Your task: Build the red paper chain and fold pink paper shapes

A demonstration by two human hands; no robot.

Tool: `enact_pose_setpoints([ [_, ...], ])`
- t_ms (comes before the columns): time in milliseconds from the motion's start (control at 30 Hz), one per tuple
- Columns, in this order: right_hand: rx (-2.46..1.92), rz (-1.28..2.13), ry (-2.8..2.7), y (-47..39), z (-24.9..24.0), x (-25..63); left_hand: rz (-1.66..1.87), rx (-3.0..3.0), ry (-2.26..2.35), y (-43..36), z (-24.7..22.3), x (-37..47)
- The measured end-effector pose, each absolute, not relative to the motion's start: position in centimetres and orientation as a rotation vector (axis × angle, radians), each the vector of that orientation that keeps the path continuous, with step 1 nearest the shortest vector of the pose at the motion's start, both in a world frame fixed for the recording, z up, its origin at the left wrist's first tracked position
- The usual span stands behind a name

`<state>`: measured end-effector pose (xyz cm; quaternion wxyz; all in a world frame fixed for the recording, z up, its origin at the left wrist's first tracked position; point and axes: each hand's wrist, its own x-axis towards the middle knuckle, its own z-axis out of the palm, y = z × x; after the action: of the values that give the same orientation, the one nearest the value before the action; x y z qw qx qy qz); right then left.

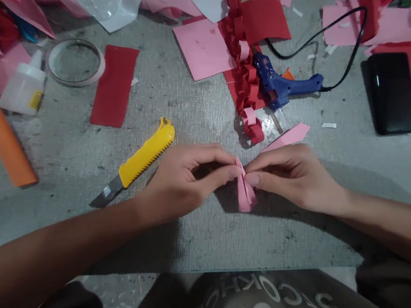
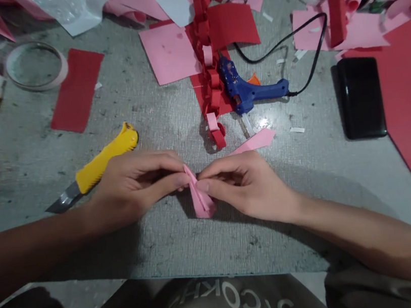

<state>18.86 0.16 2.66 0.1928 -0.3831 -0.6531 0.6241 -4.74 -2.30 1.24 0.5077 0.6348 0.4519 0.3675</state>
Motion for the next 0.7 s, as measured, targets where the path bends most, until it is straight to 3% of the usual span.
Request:
enact_pose_setpoints([
  [233, -1.143, 1.565, -1.905, -0.54, 2.47, 18.6, 0.847, 1.508, 1.107, -2.31, 1.25, -4.75],
  [700, -1.129, 1.531, -1.827, -0.91, 2.15, 18.3, 0.809, 1.471, 1.155, -2.18, 1.45, -4.45],
])
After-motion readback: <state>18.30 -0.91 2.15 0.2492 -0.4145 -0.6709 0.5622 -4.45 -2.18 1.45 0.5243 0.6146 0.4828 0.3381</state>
